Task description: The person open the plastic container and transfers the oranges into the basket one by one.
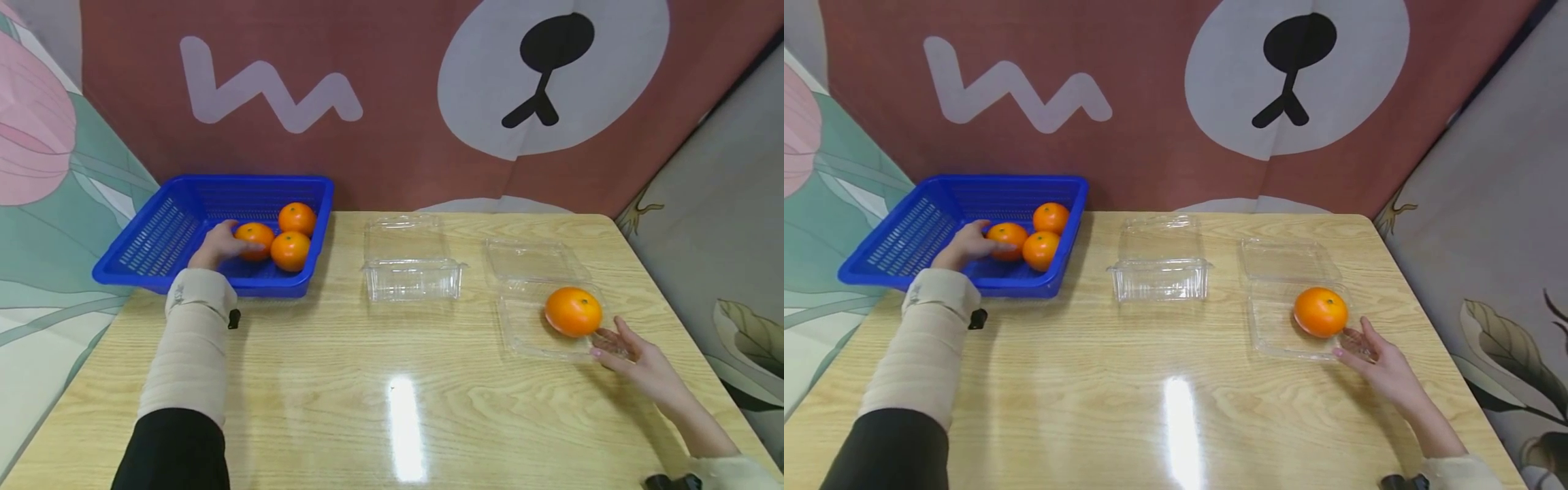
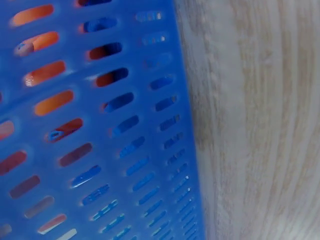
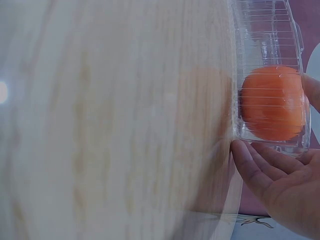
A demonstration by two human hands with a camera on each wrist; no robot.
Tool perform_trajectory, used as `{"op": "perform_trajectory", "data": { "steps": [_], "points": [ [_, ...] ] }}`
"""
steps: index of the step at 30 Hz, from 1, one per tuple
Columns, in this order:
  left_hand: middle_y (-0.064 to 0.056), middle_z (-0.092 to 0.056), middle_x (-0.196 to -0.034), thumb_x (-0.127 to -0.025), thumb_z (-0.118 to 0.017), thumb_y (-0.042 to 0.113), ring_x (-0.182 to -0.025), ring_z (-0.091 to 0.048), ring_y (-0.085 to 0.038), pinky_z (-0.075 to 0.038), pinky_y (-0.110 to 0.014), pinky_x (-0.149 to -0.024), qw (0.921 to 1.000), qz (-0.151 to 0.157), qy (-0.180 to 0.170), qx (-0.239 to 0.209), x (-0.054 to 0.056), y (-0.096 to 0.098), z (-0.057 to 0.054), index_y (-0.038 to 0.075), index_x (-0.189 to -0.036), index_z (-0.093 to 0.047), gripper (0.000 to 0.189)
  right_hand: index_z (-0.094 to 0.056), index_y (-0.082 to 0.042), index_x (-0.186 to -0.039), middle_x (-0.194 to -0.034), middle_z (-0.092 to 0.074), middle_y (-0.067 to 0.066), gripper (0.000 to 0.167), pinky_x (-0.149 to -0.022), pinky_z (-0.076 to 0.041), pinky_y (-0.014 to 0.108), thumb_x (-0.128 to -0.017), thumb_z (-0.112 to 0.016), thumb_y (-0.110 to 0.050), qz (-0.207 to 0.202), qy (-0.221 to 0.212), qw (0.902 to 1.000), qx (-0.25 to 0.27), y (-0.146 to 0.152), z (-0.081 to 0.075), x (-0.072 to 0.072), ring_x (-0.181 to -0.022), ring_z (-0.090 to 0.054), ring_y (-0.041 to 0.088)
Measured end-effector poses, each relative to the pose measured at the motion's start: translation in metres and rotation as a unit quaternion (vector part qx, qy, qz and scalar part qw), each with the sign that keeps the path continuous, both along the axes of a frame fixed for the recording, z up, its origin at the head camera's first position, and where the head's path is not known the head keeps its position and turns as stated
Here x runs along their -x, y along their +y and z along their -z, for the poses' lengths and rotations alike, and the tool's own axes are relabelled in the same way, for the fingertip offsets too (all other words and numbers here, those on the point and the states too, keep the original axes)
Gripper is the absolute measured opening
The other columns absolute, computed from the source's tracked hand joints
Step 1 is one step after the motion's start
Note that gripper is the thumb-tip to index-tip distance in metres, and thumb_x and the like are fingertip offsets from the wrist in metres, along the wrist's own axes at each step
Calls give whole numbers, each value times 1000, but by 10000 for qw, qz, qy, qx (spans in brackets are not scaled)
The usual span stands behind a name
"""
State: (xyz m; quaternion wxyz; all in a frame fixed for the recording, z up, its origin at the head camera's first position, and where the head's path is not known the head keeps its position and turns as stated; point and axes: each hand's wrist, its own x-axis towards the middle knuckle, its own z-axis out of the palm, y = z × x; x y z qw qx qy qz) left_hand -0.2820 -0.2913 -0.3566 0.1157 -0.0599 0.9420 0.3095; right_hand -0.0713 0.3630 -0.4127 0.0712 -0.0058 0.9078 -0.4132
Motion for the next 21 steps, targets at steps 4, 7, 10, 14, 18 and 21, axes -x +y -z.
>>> {"op": "perform_trajectory", "data": {
  "steps": [4,7,10,14,18,21],
  "points": [
    [-38,-19,-137,-81,-65,36,-122,-25,-51,-24,-57,-100,9998,12,22,179,-2,1,-3,-11,-140,-8,94,5,9,-140,-133,-30,37,83,-69,-35,2,-92,-55,-23,7,2,10000,-3,0,0,0,-92,-36,-23],
    [-39,-18,-137,-81,-64,35,-123,-24,-51,-24,-56,-100,9998,28,21,221,-2,0,-3,-12,-140,-8,93,5,9,-140,-133,-30,37,83,-69,-35,2,-92,-55,-23,7,9,10000,-11,0,0,0,-92,-36,-23],
    [-39,-17,-138,-81,-65,35,-124,-22,-51,-22,-57,-101,9996,71,61,256,-4,0,-7,-12,-139,-8,94,5,9,-140,-133,-30,37,83,-69,-35,2,-92,-55,-22,-11,26,10000,31,0,1,0,-93,-36,-22],
    [-39,-18,-138,-81,-64,32,-125,-19,-51,-20,-56,-102,9990,81,235,374,-7,3,-15,-14,-138,-11,91,6,9,-140,-133,-29,37,83,-70,-35,2,-92,-55,-22,-38,34,10000,45,1,1,0,-93,-37,-22],
    [-38,-18,-138,-81,-64,32,-124,-20,-51,-21,-57,-101,9988,-19,332,346,-10,8,-23,-13,-139,-13,89,6,8,-140,-133,-30,37,83,-70,-35,2,-92,-55,-22,-47,48,10000,9,2,1,0,-94,-37,-21],
    [-38,-24,-135,-81,-65,31,-122,-25,-51,-25,-56,-100,9983,-110,484,292,-11,11,-27,-13,-138,-17,87,6,8,-140,-133,-30,37,83,-69,-34,2,-92,-55,-22,-40,32,10000,-8,2,1,0,-93,-36,-22]
  ]
}}
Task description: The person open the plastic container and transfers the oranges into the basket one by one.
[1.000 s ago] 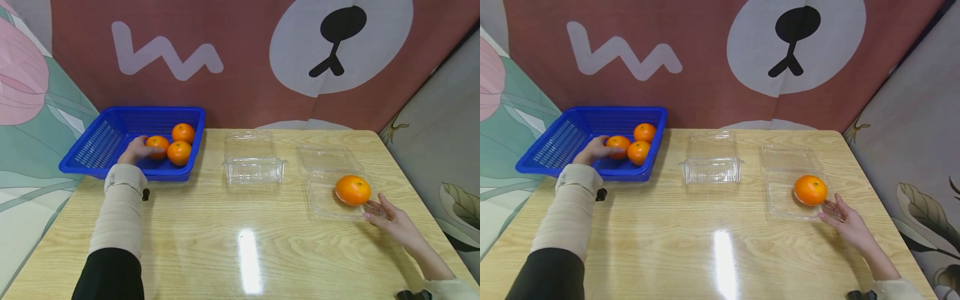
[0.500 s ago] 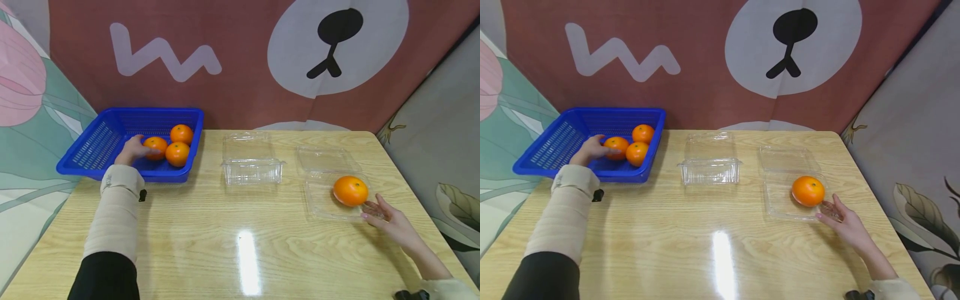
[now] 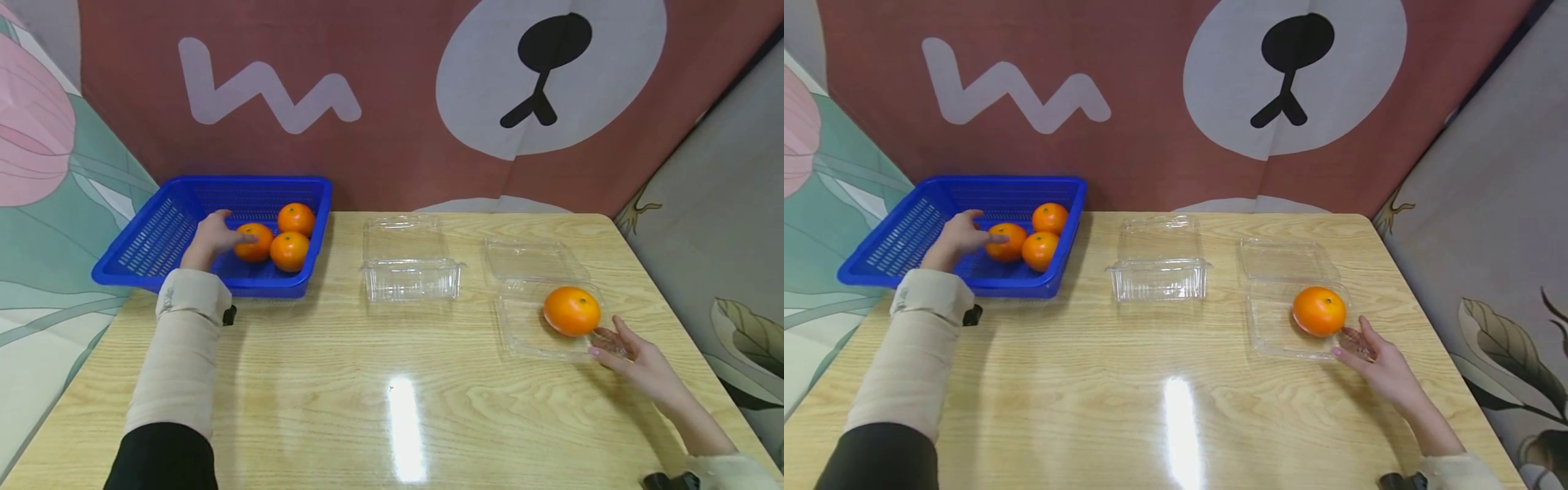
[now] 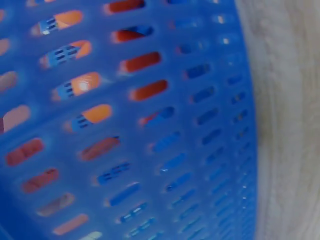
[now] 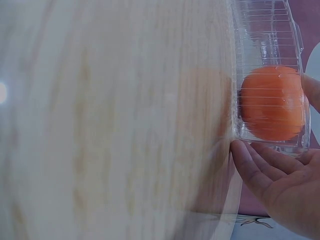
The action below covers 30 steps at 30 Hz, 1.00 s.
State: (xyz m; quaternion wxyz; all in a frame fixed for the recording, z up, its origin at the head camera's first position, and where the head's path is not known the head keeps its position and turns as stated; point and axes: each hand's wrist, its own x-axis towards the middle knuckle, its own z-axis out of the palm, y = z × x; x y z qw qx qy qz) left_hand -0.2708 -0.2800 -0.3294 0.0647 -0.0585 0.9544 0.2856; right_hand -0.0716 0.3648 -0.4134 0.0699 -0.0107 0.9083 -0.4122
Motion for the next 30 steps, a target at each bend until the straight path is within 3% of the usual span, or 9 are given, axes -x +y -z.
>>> {"op": "perform_trajectory", "data": {
  "steps": [6,14,21,30],
  "points": [
    [-37,-41,-122,-81,-66,29,-108,-40,-47,-36,-55,-91,9990,-172,396,-69,-2,6,-6,-12,-135,-27,79,6,8,-140,-134,-29,36,83,-69,-35,2,-92,-55,-23,-3,-7,10000,17,-1,0,0,-93,-36,-22],
    [-34,-42,-125,-80,-69,33,-113,-39,-46,-35,-56,-93,9967,-93,700,-399,-9,17,-17,-6,-138,-27,82,6,7,-140,-134,-30,36,84,-68,-34,2,-92,-55,-24,17,-10,10000,-55,0,0,0,-92,-35,-23],
    [-31,-42,-128,-80,-69,32,-116,-38,-46,-34,-56,-93,9941,154,931,-538,-19,33,-32,-3,-140,-26,81,6,8,-140,-133,-29,36,83,-69,-35,2,-92,-55,-22,-7,8,10000,42,0,-1,0,-93,-36,-23],
    [-28,-43,-128,-82,-68,27,-109,-47,-42,-39,-53,-91,9903,567,1062,-692,-27,52,-45,0,-140,-27,76,6,9,-140,-133,-28,38,82,-70,-35,2,-92,-54,-21,-33,16,9998,182,0,-1,-1,-94,-38,-21]
  ]
}}
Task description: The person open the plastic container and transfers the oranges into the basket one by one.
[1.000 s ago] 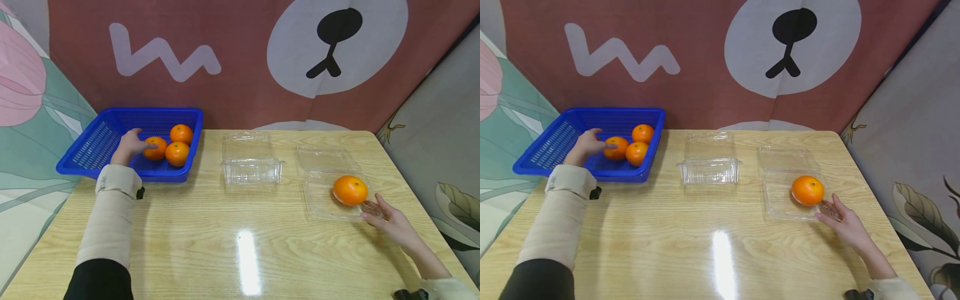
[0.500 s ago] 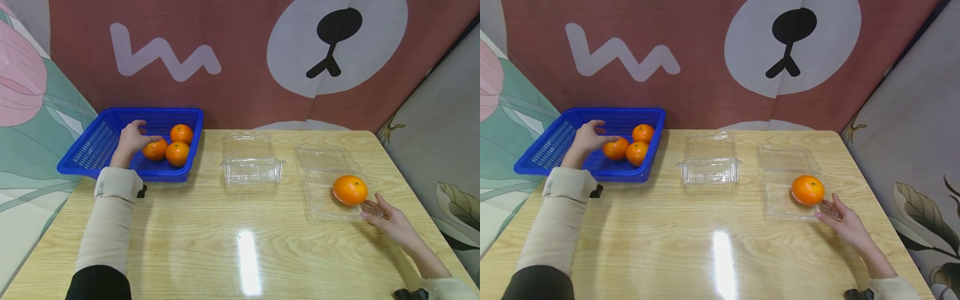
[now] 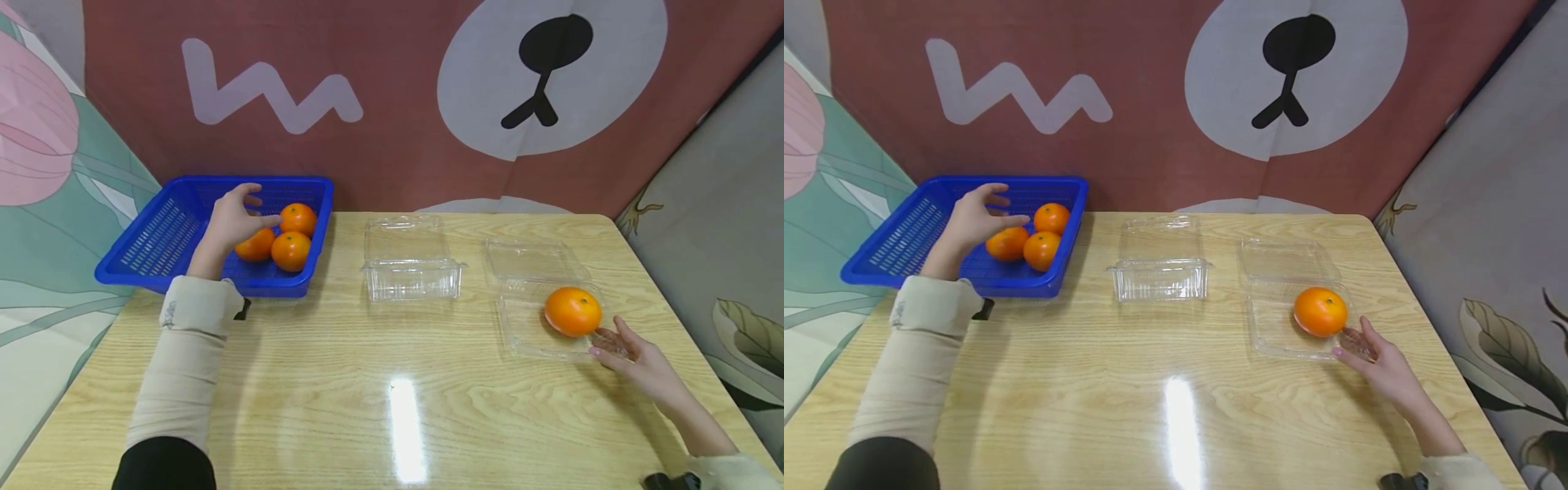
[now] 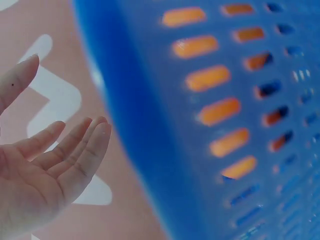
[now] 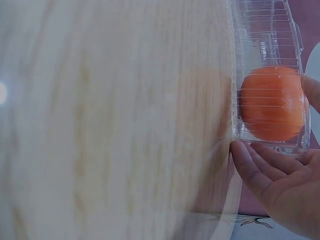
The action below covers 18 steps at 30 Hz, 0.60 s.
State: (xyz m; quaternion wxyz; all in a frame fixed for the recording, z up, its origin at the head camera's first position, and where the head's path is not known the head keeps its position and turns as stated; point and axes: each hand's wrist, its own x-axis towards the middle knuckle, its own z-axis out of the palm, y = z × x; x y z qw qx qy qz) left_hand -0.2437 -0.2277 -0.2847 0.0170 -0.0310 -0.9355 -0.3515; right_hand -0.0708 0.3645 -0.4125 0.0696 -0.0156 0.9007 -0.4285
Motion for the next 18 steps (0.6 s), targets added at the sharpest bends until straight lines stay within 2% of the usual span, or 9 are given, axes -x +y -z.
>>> {"op": "perform_trajectory", "data": {
  "steps": [10,18],
  "points": [
    [-26,-45,-128,-81,-69,25,-114,-45,-41,-39,-53,-92,9993,272,251,-52,-6,15,-6,1,-139,-31,73,6,9,-139,-133,-29,37,82,-71,-36,2,-92,-54,-19,-27,12,10000,69,0,1,0,-95,-38,-21],
    [-24,-48,-126,-80,-70,21,-110,-49,-41,-41,-51,-90,9971,516,508,-223,-8,30,-12,2,-136,-35,69,8,8,-140,-134,-28,36,82,-70,-35,2,-93,-53,-22,-9,-112,9999,-12,0,1,0,-94,-36,-22]
  ]
}}
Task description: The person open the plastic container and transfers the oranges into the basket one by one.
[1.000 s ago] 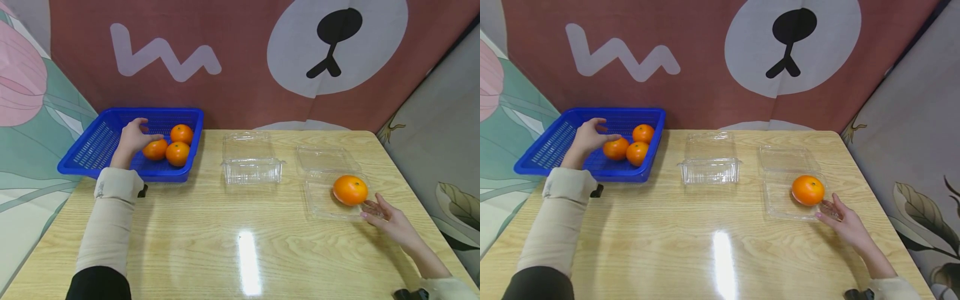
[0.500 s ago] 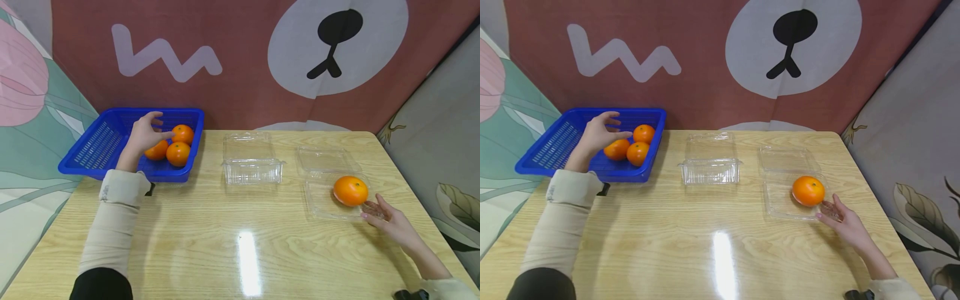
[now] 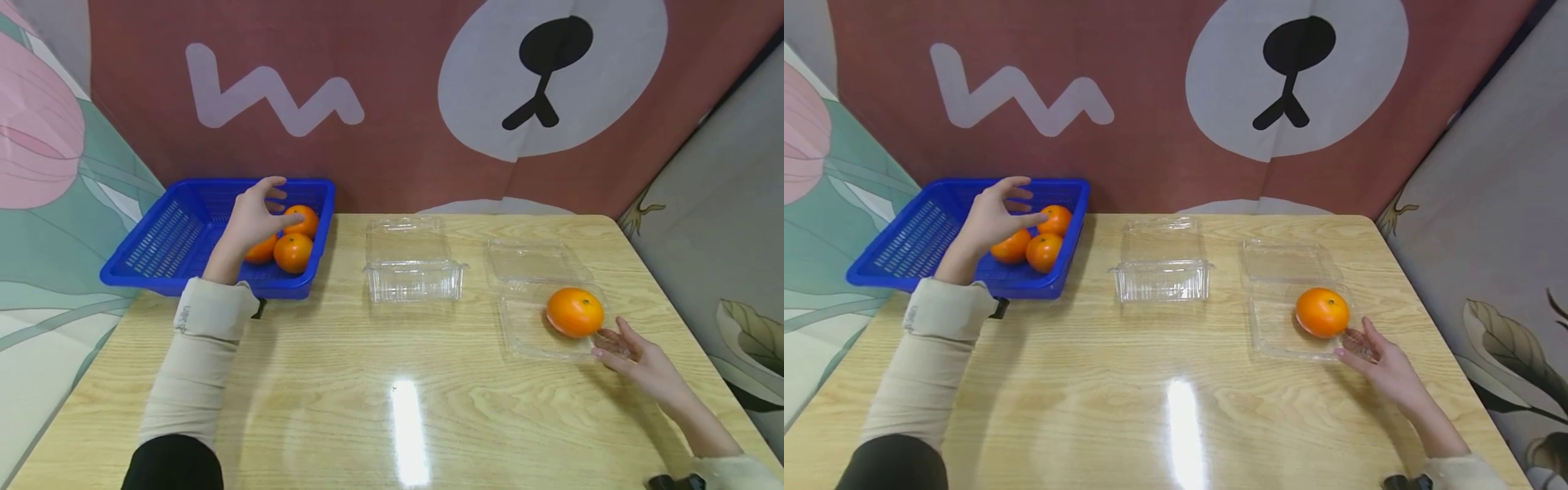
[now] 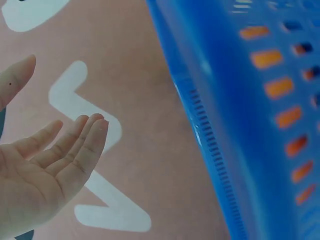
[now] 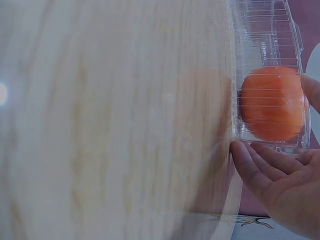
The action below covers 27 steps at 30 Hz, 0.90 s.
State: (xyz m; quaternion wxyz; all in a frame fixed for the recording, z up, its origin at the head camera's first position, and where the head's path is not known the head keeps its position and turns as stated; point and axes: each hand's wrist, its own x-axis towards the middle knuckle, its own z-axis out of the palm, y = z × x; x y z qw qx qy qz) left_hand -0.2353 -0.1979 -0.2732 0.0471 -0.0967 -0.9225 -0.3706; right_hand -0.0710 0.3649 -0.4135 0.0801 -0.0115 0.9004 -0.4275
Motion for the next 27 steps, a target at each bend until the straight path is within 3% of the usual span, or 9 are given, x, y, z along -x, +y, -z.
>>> {"op": "perform_trajectory", "data": {
  "steps": [6,21,27],
  "points": [
    [-21,-49,-126,-80,-71,22,-110,-50,-38,-43,-49,-88,9999,86,135,-49,-3,13,0,5,-137,-35,69,9,7,-140,-136,-26,36,83,-71,-35,2,-93,-52,-24,2,-157,9999,34,1,1,-1,-95,-36,-21],
    [-17,-53,-122,-77,-74,19,-106,-53,-32,-46,-44,-85,9972,474,493,-315,-14,51,-11,5,-135,-39,69,7,10,-139,-133,-28,38,81,-70,-35,2,-93,-53,-20,-40,59,9999,127,0,1,-2,-95,-38,-21],
    [-13,-54,-121,-77,-74,20,-104,-55,-27,-49,-40,-82,9944,688,443,-675,-12,63,-10,6,-134,-40,68,6,11,-139,-133,-28,38,81,-71,-35,2,-93,-53,-21,-23,54,9999,140,0,-1,-1,-95,-37,-21]
  ]
}}
